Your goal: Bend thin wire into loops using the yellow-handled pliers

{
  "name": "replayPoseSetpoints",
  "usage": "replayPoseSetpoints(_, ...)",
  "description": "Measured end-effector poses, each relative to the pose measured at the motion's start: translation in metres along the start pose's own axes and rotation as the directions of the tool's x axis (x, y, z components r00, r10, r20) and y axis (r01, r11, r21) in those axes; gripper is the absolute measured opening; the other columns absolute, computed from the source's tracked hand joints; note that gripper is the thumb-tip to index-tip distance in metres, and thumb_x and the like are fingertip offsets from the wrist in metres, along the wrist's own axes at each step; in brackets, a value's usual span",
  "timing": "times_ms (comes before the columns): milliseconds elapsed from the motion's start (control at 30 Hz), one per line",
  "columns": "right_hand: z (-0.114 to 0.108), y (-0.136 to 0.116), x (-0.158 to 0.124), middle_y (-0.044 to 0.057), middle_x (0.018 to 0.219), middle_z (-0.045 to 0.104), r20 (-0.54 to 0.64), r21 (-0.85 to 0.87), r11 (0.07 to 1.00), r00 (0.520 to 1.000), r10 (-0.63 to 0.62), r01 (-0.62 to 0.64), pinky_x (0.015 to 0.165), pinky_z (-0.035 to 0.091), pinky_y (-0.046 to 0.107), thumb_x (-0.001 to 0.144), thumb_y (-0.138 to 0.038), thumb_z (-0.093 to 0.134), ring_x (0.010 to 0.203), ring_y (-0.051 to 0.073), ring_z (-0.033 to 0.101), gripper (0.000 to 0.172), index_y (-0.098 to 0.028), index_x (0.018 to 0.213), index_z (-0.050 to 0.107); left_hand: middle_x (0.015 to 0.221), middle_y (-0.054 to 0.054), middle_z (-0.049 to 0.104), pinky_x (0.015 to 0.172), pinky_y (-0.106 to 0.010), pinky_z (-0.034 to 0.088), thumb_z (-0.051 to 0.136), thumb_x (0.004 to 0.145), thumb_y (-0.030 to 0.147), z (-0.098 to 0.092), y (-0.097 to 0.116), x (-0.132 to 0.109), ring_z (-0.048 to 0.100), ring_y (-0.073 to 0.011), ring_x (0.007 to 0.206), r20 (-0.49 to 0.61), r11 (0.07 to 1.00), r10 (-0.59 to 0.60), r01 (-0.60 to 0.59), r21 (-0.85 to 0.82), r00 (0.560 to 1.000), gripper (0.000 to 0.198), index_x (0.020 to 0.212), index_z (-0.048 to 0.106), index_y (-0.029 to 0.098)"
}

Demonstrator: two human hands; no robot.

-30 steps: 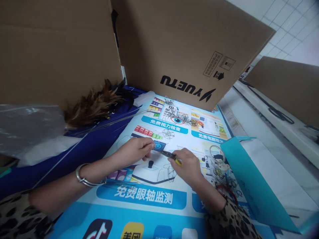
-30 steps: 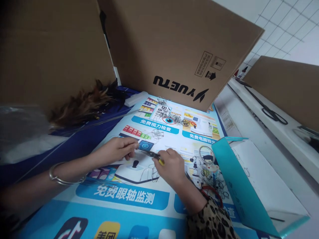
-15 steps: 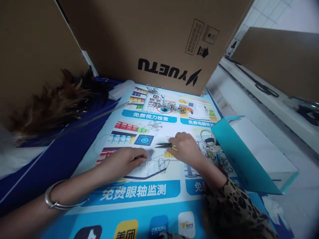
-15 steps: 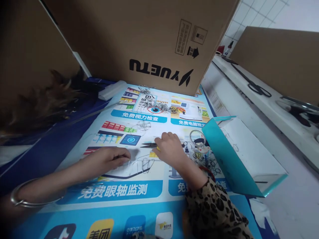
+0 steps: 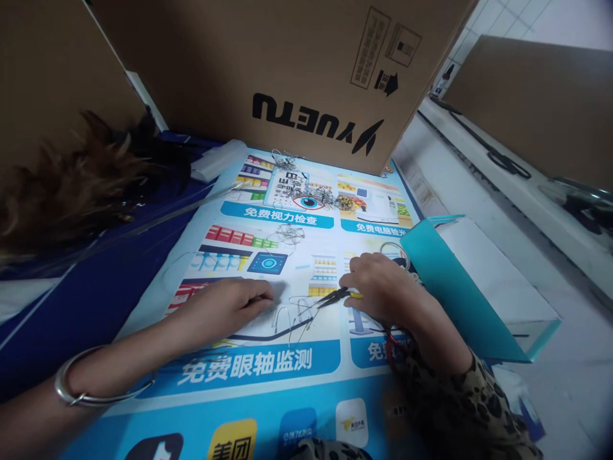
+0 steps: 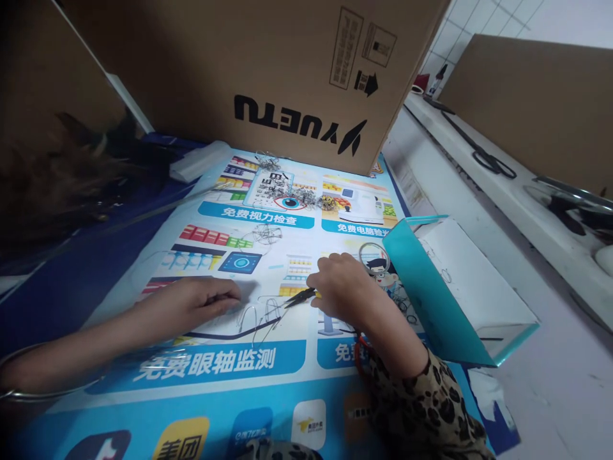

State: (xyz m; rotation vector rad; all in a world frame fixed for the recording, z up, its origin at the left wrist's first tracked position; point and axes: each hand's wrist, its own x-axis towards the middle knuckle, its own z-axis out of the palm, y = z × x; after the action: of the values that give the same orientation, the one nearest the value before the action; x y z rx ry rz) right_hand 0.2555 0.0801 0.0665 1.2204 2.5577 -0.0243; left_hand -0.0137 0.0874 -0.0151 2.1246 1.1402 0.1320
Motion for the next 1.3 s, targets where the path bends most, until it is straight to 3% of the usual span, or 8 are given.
replayPoseSetpoints(133, 0.0, -0.006, 0.001, 0.008, 0.087, 0.059, 0.054, 0.002, 0.999, 0.997, -0.048, 0.048, 0.07, 0.032, 0.032, 0.079, -0.039, 0.058, 0.084, 0.022, 0.051, 0.024, -0.022, 0.093, 0.066, 0.082, 0.001, 0.066, 0.063, -0.026, 0.035, 0.042, 0.085, 0.035, 0.0, -0.001, 0.001, 0.058, -0.0184, 0.075, 0.003, 1.0, -0.004, 0.004, -0.011, 1.0, 0.022, 0.084, 0.061, 0.025)
replayPoseSetpoints(333, -0.004, -0.008, -0.007, 0.008, 0.083, 0.059, 0.088, -0.031, 0.999, 0.995, 0.035, -0.033, 0.067, 0.032, 0.031, 0.077, -0.036, 0.061, 0.082, 0.022, 0.052, 0.019, -0.02, 0.087, 0.067, 0.077, 0.002, 0.065, 0.06, -0.026, 0.033, 0.043, 0.085, 0.035, 0.002, -0.001, 0.003, 0.057, -0.0172, 0.071, -0.006, 1.0, -0.006, 0.006, 0.001, 1.0, 0.02, 0.081, 0.06, 0.025)
replayPoseSetpoints(533, -0.012, -0.013, -0.012, 0.007, 0.083, 0.058, 0.042, -0.015, 1.0, 0.999, 0.005, -0.004, 0.068, 0.032, 0.031, 0.077, -0.037, 0.062, 0.081, 0.021, 0.051, 0.02, -0.019, 0.086, 0.065, 0.077, 0.001, 0.065, 0.058, -0.025, 0.032, 0.043, 0.084, 0.035, 0.003, -0.002, 0.003, 0.056, -0.0167, 0.07, -0.006, 1.0, -0.006, 0.006, 0.011, 1.0, 0.02, 0.083, 0.061, 0.025)
replayPoseSetpoints(733, -0.004, -0.019, -0.002, 0.008, 0.086, 0.058, 0.015, -0.031, 0.999, 0.999, -0.043, 0.043, 0.069, 0.031, 0.032, 0.078, -0.037, 0.06, 0.083, 0.022, 0.05, 0.021, -0.02, 0.088, 0.065, 0.073, 0.001, 0.065, 0.057, -0.025, 0.032, 0.043, 0.083, 0.034, 0.001, 0.0, 0.003, 0.055, -0.0162, 0.067, -0.019, 1.0, -0.002, 0.002, 0.021, 1.0, 0.022, 0.081, 0.062, 0.024)
replayPoseSetpoints(1033, -0.008, -0.019, -0.007, 0.009, 0.085, 0.057, 0.052, -0.04, 0.999, 0.998, 0.018, -0.016, 0.069, 0.032, 0.032, 0.079, -0.036, 0.06, 0.083, 0.022, 0.049, 0.02, -0.018, 0.087, 0.065, 0.073, 0.001, 0.065, 0.057, -0.024, 0.032, 0.044, 0.081, 0.033, 0.002, -0.002, 0.003, 0.055, -0.0163, 0.066, -0.036, 1.0, 0.003, -0.003, 0.008, 0.999, 0.021, 0.079, 0.063, 0.025)
replayPoseSetpoints(1300, -0.007, -0.036, -0.004, 0.01, 0.089, 0.056, 0.019, -0.002, 0.996, 0.995, -0.094, 0.094, 0.072, 0.033, 0.035, 0.08, -0.035, 0.058, 0.087, 0.024, 0.047, 0.019, -0.019, 0.087, 0.064, 0.069, 0.0, 0.061, 0.056, -0.023, 0.031, 0.042, 0.081, 0.034, 0.0, 0.003, 0.001, 0.052, -0.0151, 0.063, -0.033, 0.999, 0.006, -0.004, 0.042, 0.999, 0.023, 0.076, 0.061, 0.022)
